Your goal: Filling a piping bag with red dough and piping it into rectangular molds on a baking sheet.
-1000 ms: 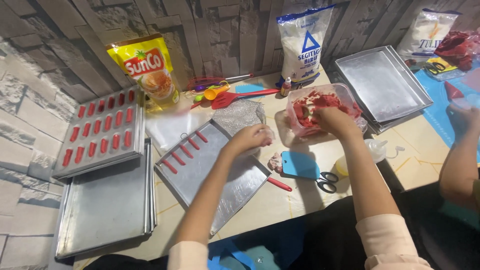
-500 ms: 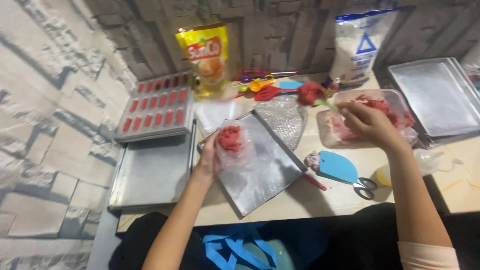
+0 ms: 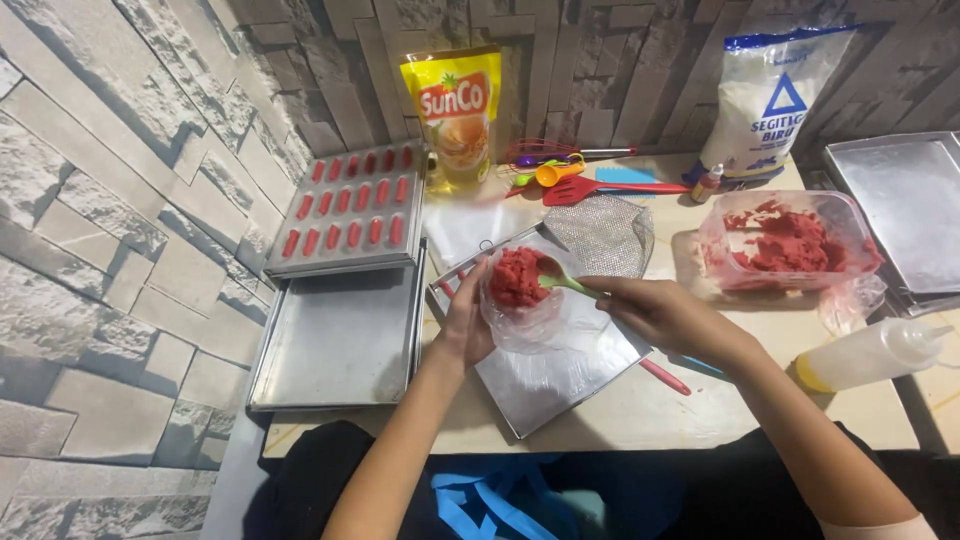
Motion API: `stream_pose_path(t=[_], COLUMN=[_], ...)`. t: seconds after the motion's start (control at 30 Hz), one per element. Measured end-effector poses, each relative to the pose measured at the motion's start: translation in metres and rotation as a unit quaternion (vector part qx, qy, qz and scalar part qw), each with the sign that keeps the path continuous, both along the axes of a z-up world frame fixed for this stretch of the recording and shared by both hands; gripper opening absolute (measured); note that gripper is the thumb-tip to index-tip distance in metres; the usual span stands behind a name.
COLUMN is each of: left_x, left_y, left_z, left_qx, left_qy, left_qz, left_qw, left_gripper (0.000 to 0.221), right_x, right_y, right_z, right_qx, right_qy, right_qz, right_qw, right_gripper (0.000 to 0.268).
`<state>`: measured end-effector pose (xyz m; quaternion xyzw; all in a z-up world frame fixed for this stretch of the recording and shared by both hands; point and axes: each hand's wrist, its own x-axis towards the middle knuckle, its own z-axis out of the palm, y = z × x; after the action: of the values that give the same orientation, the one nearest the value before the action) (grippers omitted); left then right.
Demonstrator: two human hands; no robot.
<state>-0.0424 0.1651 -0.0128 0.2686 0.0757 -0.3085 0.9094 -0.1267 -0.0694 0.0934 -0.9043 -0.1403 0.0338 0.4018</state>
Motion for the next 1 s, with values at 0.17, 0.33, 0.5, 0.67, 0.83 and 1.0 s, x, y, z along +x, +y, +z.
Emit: stream_pose_path(t=[0.17,0.33,0.5,0.67,0.83,1.0], left_x=[0.002,-0.003,0.002,0.016,0.008,0.008], left_y=[-0.005,-0.005,-0.002,0.004,0.009,0.008], left_z=[0.001,0.004,0.0,-0.023,-0.004,-0.004], left_qx=[-0.01,-0.036,-0.047,-0.071,-0.042,-0.036], left_qy=[0.018,0.043,0.009,0.006,-0.011,-0.014], left_qz=[-0.011,0.009,0.046,0.061,0.089,0.102], left_qw=[1.0,0.998,0.998,0.996,0.995,0.994], left_gripper=[0.059,0.059,0.055,0.051,0.054,0.051], right_x=[-0.003,0.0,0.002,0.006,0.007,0.006], right_y=[0.002,0.0,0.0,0.002,0.001,0.004], right_z=[0.005,0.0,-0.009,-0.023,-0.028,-0.038], right_qx=[-0.047,-0.113,-0.187,-0.21,-0.256,-0.26], right_qy=[-0.058,-0.094,-0.128,-0.128,-0.166,-0.172], right_qz=[-0.016,-0.021,0.014,0.039,0.084,0.091], right_qw=[0.997,0.989,0.974,0.968,0.949,0.946], right_gripper=[0.042,0.041,0.059,0.072,0.081,0.079])
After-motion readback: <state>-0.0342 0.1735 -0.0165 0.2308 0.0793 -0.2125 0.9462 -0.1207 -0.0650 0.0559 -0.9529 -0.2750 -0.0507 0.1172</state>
